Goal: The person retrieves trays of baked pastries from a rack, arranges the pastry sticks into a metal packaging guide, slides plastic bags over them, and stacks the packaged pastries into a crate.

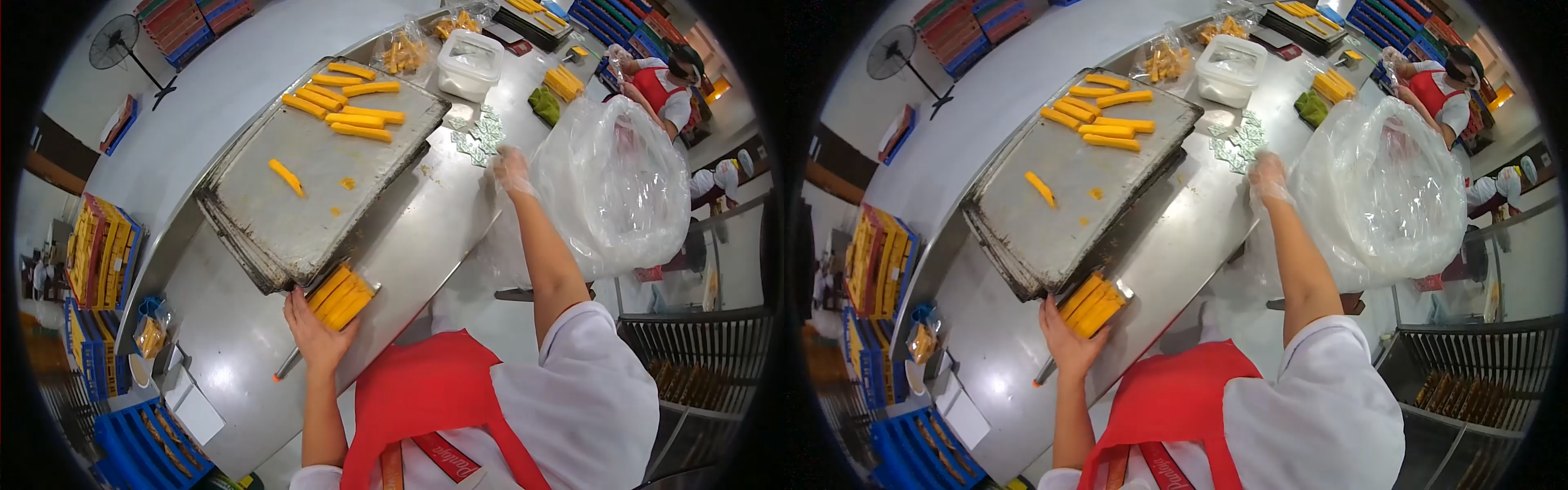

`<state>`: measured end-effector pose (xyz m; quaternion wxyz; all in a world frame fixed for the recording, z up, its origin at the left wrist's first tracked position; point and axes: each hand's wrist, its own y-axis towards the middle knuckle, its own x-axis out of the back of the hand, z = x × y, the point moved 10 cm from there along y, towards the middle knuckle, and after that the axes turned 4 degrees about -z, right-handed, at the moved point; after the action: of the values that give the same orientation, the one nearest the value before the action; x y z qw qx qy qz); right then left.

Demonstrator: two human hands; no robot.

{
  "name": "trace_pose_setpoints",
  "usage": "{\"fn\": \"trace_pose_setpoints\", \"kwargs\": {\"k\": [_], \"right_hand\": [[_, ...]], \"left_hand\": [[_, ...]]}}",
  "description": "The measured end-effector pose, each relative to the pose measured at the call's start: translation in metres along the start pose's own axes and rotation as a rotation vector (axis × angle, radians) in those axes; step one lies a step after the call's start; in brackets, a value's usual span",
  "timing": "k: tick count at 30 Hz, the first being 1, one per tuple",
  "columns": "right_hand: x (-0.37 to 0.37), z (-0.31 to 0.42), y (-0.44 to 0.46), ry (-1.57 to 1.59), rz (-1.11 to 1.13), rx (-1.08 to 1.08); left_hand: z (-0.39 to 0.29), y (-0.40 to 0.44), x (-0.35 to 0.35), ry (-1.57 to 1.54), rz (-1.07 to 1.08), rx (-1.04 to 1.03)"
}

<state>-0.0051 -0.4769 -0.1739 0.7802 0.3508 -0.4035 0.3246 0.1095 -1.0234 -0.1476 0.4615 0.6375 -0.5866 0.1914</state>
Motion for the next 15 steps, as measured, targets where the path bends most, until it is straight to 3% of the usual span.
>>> {"fn": "trace_pose_setpoints", "kwargs": {"k": [4, 7, 10, 11, 13, 15], "right_hand": [[-0.019, 0.039, 0.041, 0.013, 0.050, 0.088], [-0.061, 0.038, 0.075, 0.401, 0.201, -0.166], [-0.073, 0.065, 0.101, 0.065, 0.136, 0.077], [-0.079, 0.066, 0.109, 0.079, 0.136, 0.076], [-0.102, 0.080, 0.114, -0.189, 0.260, 0.280], [-0.099, 0.092, 0.112, -0.263, 0.246, 0.303]], "left_hand": [[0.001, -0.001, 0.000, -0.014, -0.008, -0.015], [0.000, 0.001, -0.004, 0.117, 0.082, -0.030], [-0.010, -0.002, 0.008, 0.232, 0.099, 0.030], [-0.014, -0.008, 0.012, 0.245, 0.096, 0.026], [-0.036, -0.022, 0.029, 0.206, 0.007, -0.126], [-0.057, -0.035, 0.031, 0.182, 0.009, -0.134]]}}
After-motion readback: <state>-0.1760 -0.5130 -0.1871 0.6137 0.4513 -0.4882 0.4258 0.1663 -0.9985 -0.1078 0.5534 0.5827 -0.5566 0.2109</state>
